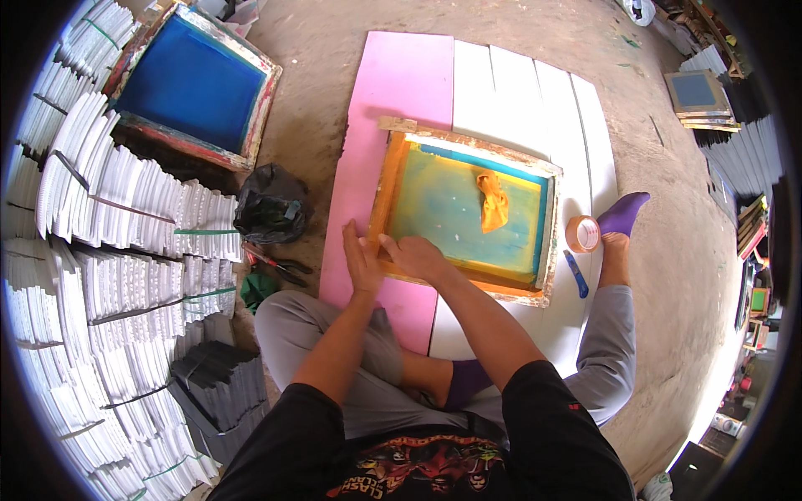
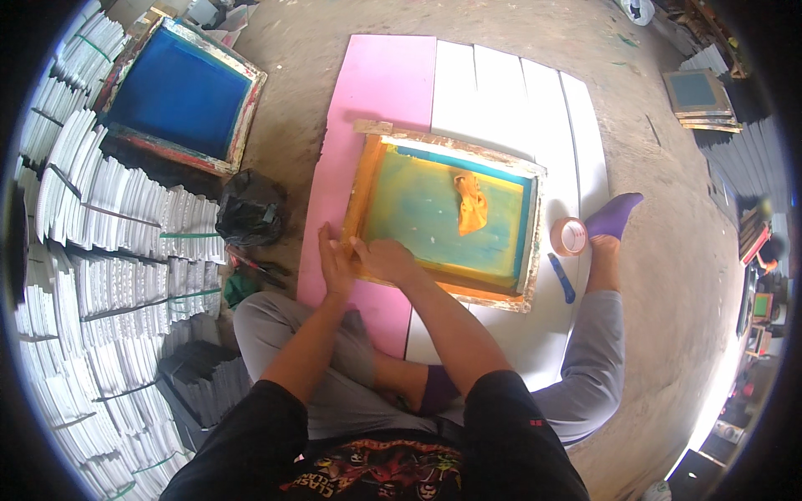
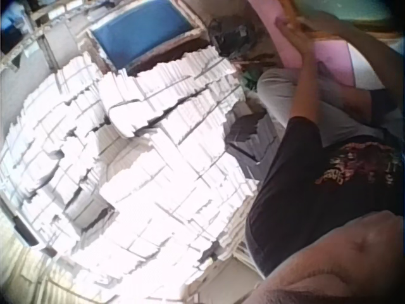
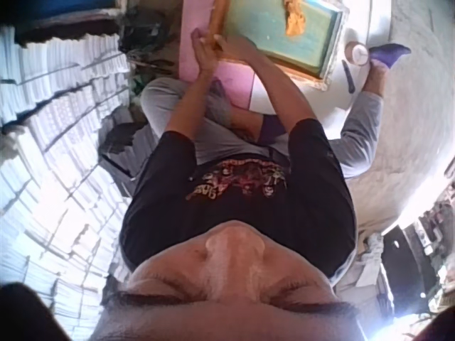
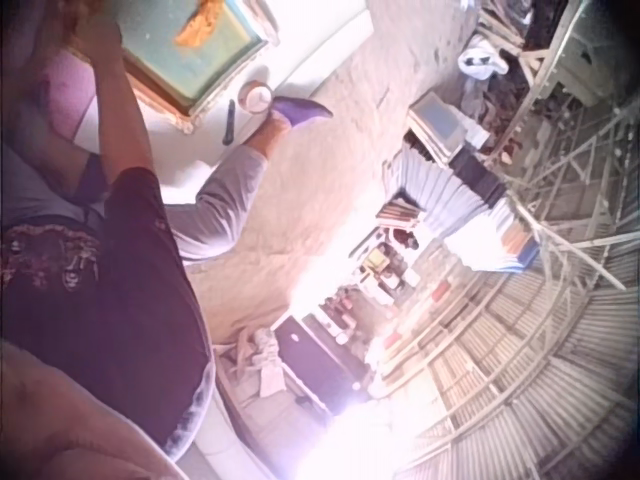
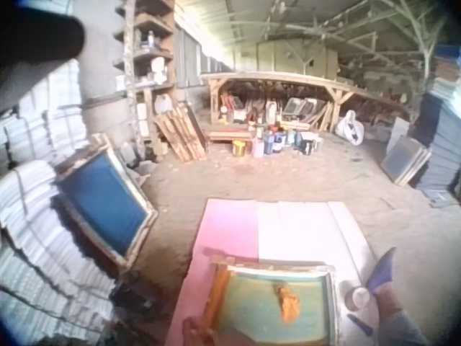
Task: The person sits on the floor and applies orange tape around the edges of a screen printing frame. They repeatedly tear tape, press it along the frame edges, and smooth it down with their fingers. A yellow cloth rests on the screen surface during the process.
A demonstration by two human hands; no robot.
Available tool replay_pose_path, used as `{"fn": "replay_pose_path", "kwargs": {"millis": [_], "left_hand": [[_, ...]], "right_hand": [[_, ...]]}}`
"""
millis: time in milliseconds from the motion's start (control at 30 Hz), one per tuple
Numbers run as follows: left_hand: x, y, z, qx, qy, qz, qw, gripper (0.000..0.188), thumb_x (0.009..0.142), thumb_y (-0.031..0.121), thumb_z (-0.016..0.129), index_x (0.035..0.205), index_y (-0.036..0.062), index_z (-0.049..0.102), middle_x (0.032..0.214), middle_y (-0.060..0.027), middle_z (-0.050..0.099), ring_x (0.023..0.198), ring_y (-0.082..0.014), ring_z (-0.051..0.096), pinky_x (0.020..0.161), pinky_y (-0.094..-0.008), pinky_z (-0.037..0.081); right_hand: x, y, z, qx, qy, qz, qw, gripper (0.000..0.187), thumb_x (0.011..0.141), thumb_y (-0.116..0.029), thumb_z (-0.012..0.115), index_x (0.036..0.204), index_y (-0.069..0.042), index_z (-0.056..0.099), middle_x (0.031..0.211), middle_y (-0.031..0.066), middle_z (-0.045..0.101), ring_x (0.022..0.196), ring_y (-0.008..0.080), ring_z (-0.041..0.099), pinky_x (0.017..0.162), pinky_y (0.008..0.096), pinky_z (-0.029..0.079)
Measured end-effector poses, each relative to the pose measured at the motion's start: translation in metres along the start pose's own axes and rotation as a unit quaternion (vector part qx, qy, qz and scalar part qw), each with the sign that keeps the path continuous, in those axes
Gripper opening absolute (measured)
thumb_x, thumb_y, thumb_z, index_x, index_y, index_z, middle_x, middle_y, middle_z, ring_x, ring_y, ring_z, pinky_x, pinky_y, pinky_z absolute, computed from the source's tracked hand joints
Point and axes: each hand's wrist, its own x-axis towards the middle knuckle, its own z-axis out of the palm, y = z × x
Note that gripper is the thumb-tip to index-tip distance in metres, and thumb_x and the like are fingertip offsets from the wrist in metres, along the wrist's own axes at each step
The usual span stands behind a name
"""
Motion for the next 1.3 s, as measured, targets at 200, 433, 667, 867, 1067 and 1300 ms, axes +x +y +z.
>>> {"fn": "replay_pose_path", "kwargs": {"millis": [200,433,667,867,1067,1300], "left_hand": [[0.0,0.006,-0.004,0.022,-0.013,0.002,1.0,0.059,0.114,0.036,0.033,0.155,-0.006,0.037,0.158,-0.0292,0.041,0.151,-0.047,0.032,0.126,-0.0513,0.024],[0.0,0.009,-0.003,0.049,-0.03,-0.012,0.998,0.059,0.116,0.037,0.03,0.158,-0.0044,0.034,0.162,-0.0266,0.037,0.151,-0.0397,0.034,0.126,-0.0444,0.024],[0.001,0.007,-0.005,0.043,-0.043,0.007,0.998,0.061,0.115,0.038,0.031,0.16,-0.0034,0.032,0.164,-0.0267,0.032,0.155,-0.0404,0.027,0.128,-0.0459,0.021],[0.0,0.011,-0.003,0.071,-0.033,0.001,0.997,0.062,0.114,0.038,0.029,0.158,-0.0052,0.033,0.16,-0.0285,0.037,0.153,-0.0473,0.027,0.127,-0.0532,0.02],[0.003,0.003,-0.005,0.076,-0.043,0.022,0.996,0.062,0.115,0.039,0.028,0.159,-0.0036,0.032,0.162,-0.0281,0.035,0.153,-0.0436,0.03,0.127,-0.0479,0.021],[0.001,0.007,-0.006,0.11,-0.048,0.032,0.992,0.06,0.114,0.035,0.031,0.158,-0.0057,0.033,0.161,-0.028,0.036,0.154,-0.0474,0.026,0.127,-0.0541,0.019]], "right_hand": [[0.024,-0.003,0.01,0.008,0.002,-0.014,1.0,0.086,0.109,-0.061,0.025,0.096,0.01,0.073,0.101,0.0366,0.07,0.105,0.0533,0.065,0.1,0.0549,0.048],[0.022,-0.027,-0.008,0.032,-0.044,0.019,0.998,0.097,0.107,-0.069,0.02,0.102,0.013,0.073,0.108,0.0403,0.068,0.114,0.0538,0.062,0.104,0.0524,0.046],[0.022,-0.023,-0.024,0.063,-0.055,0.091,0.992,0.104,0.104,-0.076,0.02,0.108,0.014,0.073,0.113,0.0384,0.069,0.115,0.0519,0.064,0.105,0.0509,0.046],[0.026,-0.013,-0.014,0.137,-0.054,0.065,0.987,0.107,0.102,-0.08,0.022,0.112,0.014,0.072,0.117,0.0371,0.069,0.118,0.0496,0.063,0.104,0.0506,0.046],[0.02,-0.04,-0.028,0.064,-0.073,0.081,0.992,0.1,0.104,-0.074,0.02,0.105,0.009,0.075,0.115,0.0352,0.07,0.117,0.052,0.062,0.106,0.0515,0.046],[0.008,-0.006,-0.026,0.07,-0.052,0.082,0.993,0.101,0.105,-0.073,0.018,0.109,0.01,0.074,0.119,0.0343,0.07,0.119,0.0521,0.062,0.107,0.0541,0.044]]}}
